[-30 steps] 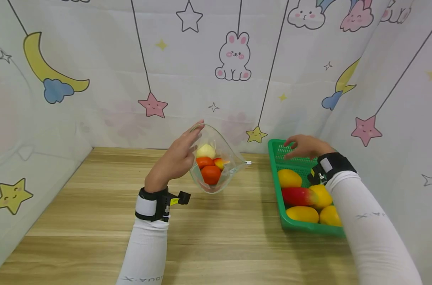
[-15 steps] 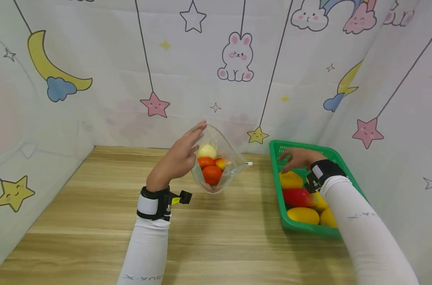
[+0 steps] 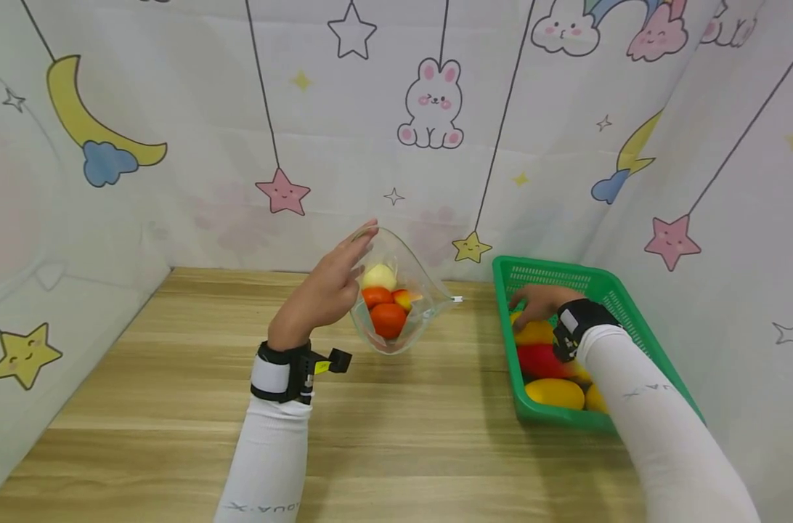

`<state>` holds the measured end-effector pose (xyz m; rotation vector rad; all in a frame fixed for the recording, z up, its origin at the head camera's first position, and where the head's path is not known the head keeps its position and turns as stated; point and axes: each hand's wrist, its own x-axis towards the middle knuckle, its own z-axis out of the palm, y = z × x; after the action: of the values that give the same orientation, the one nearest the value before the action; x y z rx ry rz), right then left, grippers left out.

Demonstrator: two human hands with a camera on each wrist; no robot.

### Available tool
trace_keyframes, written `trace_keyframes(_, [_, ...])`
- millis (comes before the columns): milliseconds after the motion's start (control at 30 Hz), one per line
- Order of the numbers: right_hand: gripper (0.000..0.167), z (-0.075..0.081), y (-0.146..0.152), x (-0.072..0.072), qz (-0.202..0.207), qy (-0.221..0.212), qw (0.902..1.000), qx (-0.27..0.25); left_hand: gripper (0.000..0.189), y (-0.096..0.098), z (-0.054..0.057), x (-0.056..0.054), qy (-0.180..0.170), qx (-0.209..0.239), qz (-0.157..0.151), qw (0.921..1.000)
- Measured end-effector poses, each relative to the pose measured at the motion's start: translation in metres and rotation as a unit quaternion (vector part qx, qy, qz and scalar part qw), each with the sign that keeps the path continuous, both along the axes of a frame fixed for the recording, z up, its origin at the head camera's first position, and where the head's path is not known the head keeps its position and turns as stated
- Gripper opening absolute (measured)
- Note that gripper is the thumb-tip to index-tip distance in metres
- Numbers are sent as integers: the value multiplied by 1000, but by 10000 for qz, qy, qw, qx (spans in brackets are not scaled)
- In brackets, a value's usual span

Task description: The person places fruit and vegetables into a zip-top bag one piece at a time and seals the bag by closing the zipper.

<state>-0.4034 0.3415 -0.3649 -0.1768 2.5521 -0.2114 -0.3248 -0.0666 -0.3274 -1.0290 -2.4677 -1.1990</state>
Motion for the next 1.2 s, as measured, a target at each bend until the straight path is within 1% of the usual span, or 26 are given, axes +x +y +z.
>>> trace_keyframes(167, [81,-5,-1,-7,116,13,9998,146,81,0,0,0,50,-6,20,10000])
trace_keyframes(300, [82,-9,-1,-10,463,233,9982,312,80,-1,1,0,92,10,31,10000])
trace_keyframes(400, [82,-12,-2,-10,567,332,9966,490,79,-1,1,-1,145,-5,51,9999])
trace_keyframes(567, [84,-10,-4,-7,489,306,9962,648,79,-1,2,0,142,-6,81,9999])
trace_keyframes(700, [85,-11,-4,-4,435,248,9969,599,79,-1,0,0,68,-6,70,10000])
trace_keyframes(867, [86,-15,1,-5,144,110,9992,344,77,-1,-1,0,34,-43,78,10000])
trace_keyframes(933, [87,-16,3,-6,79,132,9995,290,77,0,-1,0,57,-34,79,9999])
trace_keyframes(1000, [86,-16,4,-7,188,226,9992,275,77,0,-1,0,84,-23,83,9999])
trace_keyframes(1100, [84,-13,5,-8,462,407,9977,301,78,0,-1,0,103,-10,87,9999])
trace_keyframes(1167, [83,-9,5,-7,440,374,9981,220,78,0,-1,1,103,-17,92,9999])
trace_keyframes(1200, [82,-7,5,-7,357,318,9987,165,78,0,0,1,99,-26,94,9999])
